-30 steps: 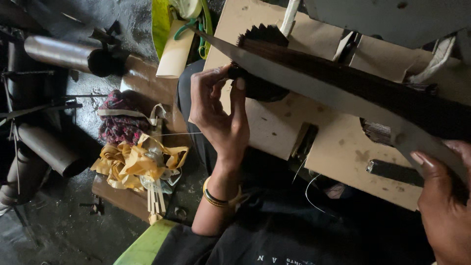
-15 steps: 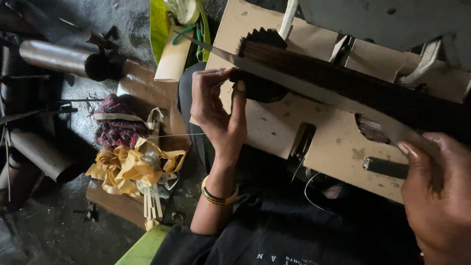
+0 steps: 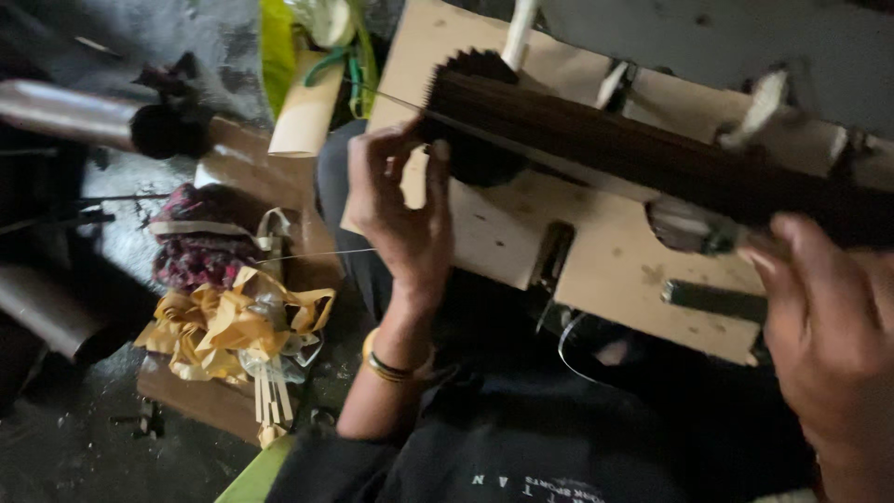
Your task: The person inserts thin wooden sticks into a wooden jig holding a bundle of dark bristles, then uses a metal bar to press and secure the sticks in place. The person repeats this insertion and pressing cycle multiple times.
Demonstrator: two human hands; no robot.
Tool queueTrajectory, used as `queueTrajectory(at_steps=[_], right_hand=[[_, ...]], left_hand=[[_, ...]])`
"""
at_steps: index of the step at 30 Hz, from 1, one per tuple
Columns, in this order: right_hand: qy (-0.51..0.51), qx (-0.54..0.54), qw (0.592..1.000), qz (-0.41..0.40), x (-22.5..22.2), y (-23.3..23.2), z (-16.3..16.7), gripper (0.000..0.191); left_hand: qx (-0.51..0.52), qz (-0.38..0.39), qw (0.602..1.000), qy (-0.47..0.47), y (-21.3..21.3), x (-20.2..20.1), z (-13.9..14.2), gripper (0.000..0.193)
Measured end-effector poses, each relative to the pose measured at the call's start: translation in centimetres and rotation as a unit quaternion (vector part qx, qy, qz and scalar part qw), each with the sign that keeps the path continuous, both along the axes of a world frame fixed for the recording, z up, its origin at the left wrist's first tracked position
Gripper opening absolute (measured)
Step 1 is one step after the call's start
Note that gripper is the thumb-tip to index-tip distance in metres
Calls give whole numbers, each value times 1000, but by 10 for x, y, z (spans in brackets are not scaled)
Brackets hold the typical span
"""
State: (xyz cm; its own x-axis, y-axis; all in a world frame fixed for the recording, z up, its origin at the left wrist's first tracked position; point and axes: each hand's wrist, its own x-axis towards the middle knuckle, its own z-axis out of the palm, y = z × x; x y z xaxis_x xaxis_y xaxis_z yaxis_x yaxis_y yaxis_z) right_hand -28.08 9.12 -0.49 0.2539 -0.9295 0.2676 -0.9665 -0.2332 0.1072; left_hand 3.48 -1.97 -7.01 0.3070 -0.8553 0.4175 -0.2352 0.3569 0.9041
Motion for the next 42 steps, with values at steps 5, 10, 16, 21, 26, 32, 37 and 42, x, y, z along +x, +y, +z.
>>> queueTrajectory(at_steps=[5, 10, 16, 21, 26, 32, 37, 42], right_hand=[[93, -48, 994, 4, -9, -11, 26, 39], [17, -89, 996, 24, -14, -16, 33, 36], [-59, -148, 987, 11, -13, -15, 15, 25], [-72, -165, 984, 12, -15, -9, 8, 23], [-142, -149, 978, -33, -20, -8, 7, 21], [-71, -195, 978, 27, -27, -7, 2, 24], [-107, -204, 973, 7, -25, -8, -4, 24], [-95, -226, 969, 1, -26, -9, -9, 15]], left_hand=[[-34, 15, 972, -234, 7, 6, 14, 52], [-125, 141, 871, -453, -24, 54, 36, 61], [-247, -168, 793, -531, -49, 61, 68, 36], [-177, -278, 824, -462, -66, 54, 75, 23], [-216, -251, 819, -468, -60, 55, 55, 25], [-171, -240, 832, -469, -56, 49, 53, 24], [-100, -283, 832, -467, -47, 5, 93, 29], [-291, -246, 788, -483, -20, -94, 98, 34]])
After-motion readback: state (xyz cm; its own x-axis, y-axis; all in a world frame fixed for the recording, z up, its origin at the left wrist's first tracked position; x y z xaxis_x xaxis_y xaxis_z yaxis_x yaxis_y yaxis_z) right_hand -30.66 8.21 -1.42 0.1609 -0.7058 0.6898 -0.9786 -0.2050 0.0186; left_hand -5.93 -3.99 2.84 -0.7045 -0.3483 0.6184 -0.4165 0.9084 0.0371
